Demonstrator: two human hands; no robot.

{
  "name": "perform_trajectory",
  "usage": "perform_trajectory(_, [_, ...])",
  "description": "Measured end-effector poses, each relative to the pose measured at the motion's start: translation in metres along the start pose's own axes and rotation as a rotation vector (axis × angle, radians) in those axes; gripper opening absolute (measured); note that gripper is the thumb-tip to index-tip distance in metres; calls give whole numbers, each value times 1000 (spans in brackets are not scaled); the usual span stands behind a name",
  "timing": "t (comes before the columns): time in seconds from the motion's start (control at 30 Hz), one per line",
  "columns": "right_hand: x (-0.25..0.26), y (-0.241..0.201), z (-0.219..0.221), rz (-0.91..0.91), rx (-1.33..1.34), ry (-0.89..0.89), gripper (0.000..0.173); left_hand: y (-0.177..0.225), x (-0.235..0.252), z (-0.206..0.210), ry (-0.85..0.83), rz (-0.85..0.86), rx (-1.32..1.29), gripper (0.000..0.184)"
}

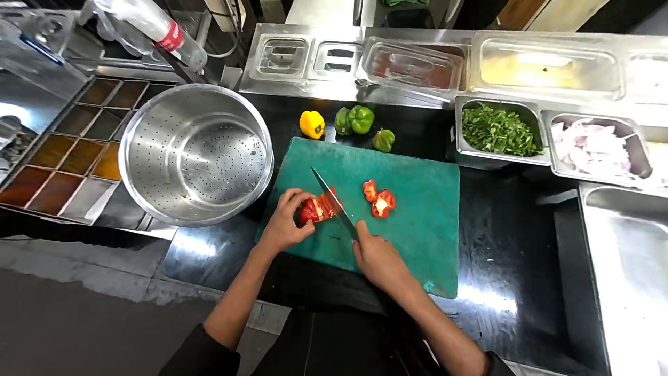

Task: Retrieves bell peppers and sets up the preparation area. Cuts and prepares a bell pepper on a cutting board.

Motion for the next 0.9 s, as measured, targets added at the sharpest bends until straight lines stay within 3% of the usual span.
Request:
perform_trajectory(0.33, [0, 13, 26, -36, 461, -237, 29, 6, -3, -5, -58, 38, 85, 48])
perform_trajectory(0.57, [17, 32, 51, -30, 680, -230, 32, -1, -2, -14, -46, 129, 95, 52])
perform_trajectory(0.9, [5, 20, 49, 102, 496, -174, 38, 3, -1, -13, -36, 167, 117, 48])
Point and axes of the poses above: each hand's wrist, its own x-axis towards the middle knuckle, its own z-axis out of the palm, y = z × x, the point moved 6 cm from there along x, towards the middle knuckle, and after that the axes turned 6 degrees about x, right-handed, at the moved point
